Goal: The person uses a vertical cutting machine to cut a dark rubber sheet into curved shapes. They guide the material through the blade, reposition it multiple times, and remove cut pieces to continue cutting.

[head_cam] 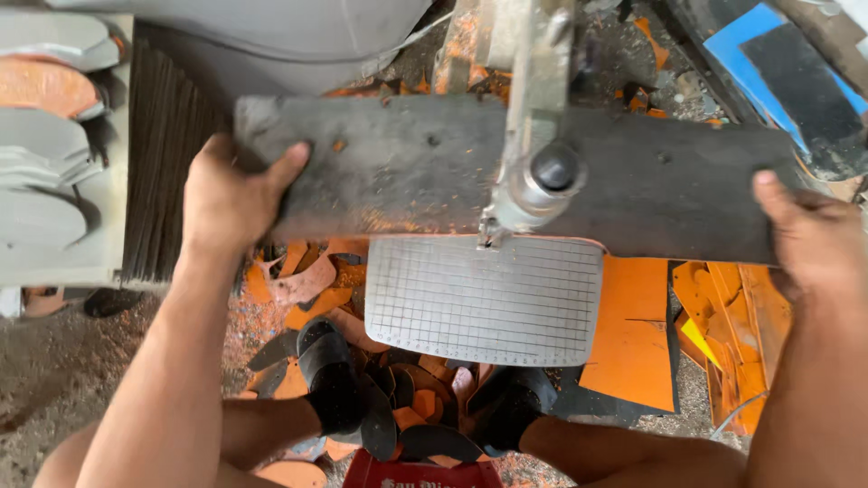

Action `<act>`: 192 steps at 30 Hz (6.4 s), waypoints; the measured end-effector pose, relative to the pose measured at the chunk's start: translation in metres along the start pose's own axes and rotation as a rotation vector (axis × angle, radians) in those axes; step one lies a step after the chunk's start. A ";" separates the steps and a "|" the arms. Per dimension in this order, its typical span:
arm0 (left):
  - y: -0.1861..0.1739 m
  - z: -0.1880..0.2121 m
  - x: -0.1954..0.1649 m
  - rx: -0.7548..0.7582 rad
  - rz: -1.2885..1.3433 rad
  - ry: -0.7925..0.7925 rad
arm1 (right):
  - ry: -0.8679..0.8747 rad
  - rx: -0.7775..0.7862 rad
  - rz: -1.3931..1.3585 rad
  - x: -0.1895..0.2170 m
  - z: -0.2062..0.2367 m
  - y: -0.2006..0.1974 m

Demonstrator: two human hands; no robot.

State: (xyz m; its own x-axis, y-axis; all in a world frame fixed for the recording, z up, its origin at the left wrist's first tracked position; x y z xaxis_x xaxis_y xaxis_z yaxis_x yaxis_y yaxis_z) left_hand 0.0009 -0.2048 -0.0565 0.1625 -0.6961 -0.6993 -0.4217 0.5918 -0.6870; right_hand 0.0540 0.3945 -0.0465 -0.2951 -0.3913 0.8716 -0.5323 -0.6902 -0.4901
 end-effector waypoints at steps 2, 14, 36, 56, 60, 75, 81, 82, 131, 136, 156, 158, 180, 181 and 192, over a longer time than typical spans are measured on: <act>-0.026 0.017 0.016 -0.069 -0.103 -0.026 | -0.017 0.047 -0.182 -0.008 -0.002 -0.027; -0.098 0.182 0.090 0.074 0.105 -0.239 | 0.233 -0.153 0.050 -0.138 0.086 -0.138; -0.029 0.253 0.014 0.264 0.793 -0.373 | -0.751 0.389 0.267 0.036 0.206 0.016; -0.016 0.239 0.036 0.264 0.924 -0.481 | -0.897 0.553 0.373 0.055 0.223 0.050; -0.014 0.245 0.032 0.291 0.809 -0.396 | -0.892 0.526 0.554 0.048 0.216 0.058; -0.007 0.267 -0.007 0.582 0.887 -0.384 | -0.263 0.428 0.547 -0.013 0.174 0.022; -0.058 0.269 -0.051 0.188 0.156 0.476 | -0.021 0.380 0.304 -0.034 0.162 -0.007; -0.059 0.272 -0.059 0.135 0.095 0.546 | -0.045 0.379 0.332 -0.036 0.162 -0.009; -0.016 0.209 -0.102 0.373 0.061 0.826 | -0.961 0.495 0.667 0.090 0.245 0.105; -0.017 0.201 -0.106 0.337 0.124 0.868 | -1.062 0.557 0.582 0.097 0.230 0.117; 0.012 0.199 -0.111 0.303 0.107 0.919 | -1.158 0.619 0.511 0.092 0.184 0.128; 0.008 0.199 -0.113 0.301 0.151 0.906 | -1.178 0.609 0.478 0.096 0.186 0.126; 0.008 0.187 -0.104 0.332 0.189 0.873 | -1.136 0.511 0.429 0.100 0.200 0.127; 0.008 0.186 -0.104 0.331 0.181 0.872 | -1.136 0.503 0.419 0.100 0.200 0.127; 0.014 0.187 -0.105 0.300 0.090 0.866 | -1.150 0.479 0.384 0.101 0.197 0.128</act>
State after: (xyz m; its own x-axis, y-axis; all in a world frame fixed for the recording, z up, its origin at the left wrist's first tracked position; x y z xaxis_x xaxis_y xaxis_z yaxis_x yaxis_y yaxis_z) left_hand 0.1445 -0.0475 -0.0292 -0.6356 -0.6316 -0.4440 -0.1312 0.6551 -0.7441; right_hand 0.1128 0.1469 -0.0220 0.6071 -0.7399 0.2898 -0.1620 -0.4723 -0.8664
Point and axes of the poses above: each hand's wrist, its own z-axis away from the middle knuckle, its own y-axis out of the palm, x = y × z, the point moved 6 cm from there along -z, towards the middle knuckle, and after that the axes turned 10 degrees about -x, right-handed, at the moved point
